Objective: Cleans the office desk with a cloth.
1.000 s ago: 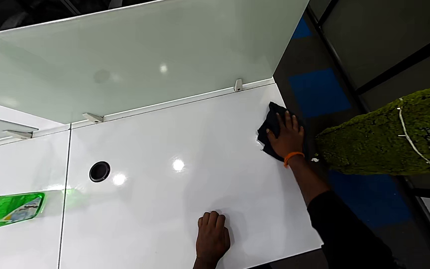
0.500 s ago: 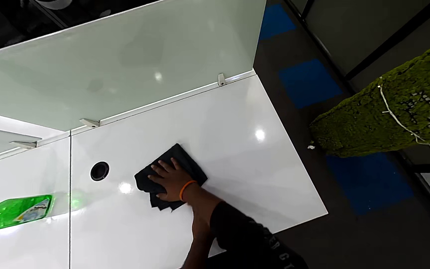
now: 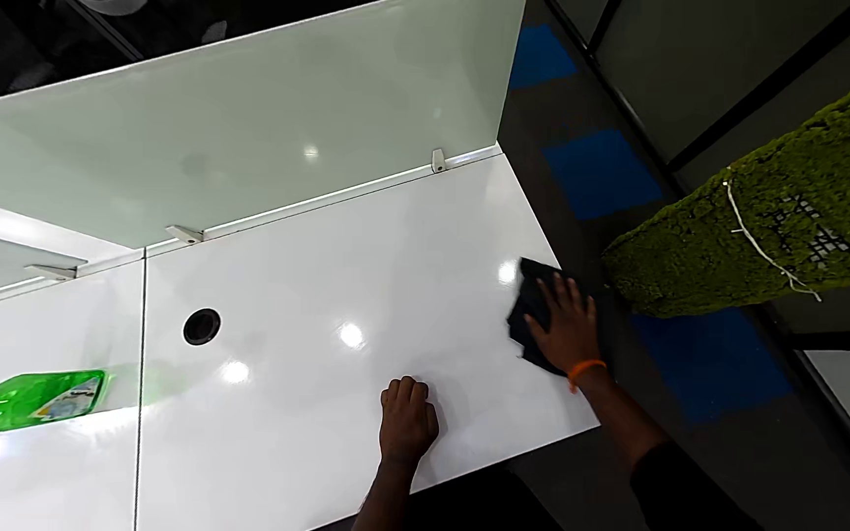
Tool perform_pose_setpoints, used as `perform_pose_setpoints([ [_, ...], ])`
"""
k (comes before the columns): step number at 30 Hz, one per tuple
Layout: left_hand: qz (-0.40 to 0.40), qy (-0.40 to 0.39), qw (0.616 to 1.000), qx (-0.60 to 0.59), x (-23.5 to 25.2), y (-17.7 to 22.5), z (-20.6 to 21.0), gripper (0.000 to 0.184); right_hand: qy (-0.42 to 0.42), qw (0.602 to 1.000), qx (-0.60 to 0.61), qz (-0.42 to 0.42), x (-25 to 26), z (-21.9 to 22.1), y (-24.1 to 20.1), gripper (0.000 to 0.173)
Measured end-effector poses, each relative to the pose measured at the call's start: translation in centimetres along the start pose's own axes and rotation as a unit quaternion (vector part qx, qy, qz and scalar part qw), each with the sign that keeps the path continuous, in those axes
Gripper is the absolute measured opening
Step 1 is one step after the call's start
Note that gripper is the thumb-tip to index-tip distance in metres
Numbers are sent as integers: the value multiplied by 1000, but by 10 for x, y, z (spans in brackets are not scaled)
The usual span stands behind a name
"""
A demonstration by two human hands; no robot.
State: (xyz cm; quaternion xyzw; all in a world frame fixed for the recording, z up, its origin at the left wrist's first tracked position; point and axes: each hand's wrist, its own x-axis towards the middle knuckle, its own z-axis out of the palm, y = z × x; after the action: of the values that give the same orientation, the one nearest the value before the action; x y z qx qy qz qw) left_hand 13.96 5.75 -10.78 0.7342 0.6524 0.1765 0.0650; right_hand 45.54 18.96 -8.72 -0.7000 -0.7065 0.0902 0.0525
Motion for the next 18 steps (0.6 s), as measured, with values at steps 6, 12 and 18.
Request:
perform_pose_setpoints([
  [6,-4,-15,1000,-11,1,0,-7,27,21,998,-40,48,-104,10,19,81],
  [12,6,11,965,-260,-11,-27,-18,26,35,993,-62,95,-89,16,-14,80],
  [18,-102,86,929,-345,-85,-123,-87,30,11,996,-46,73,-12,32,-101,76],
])
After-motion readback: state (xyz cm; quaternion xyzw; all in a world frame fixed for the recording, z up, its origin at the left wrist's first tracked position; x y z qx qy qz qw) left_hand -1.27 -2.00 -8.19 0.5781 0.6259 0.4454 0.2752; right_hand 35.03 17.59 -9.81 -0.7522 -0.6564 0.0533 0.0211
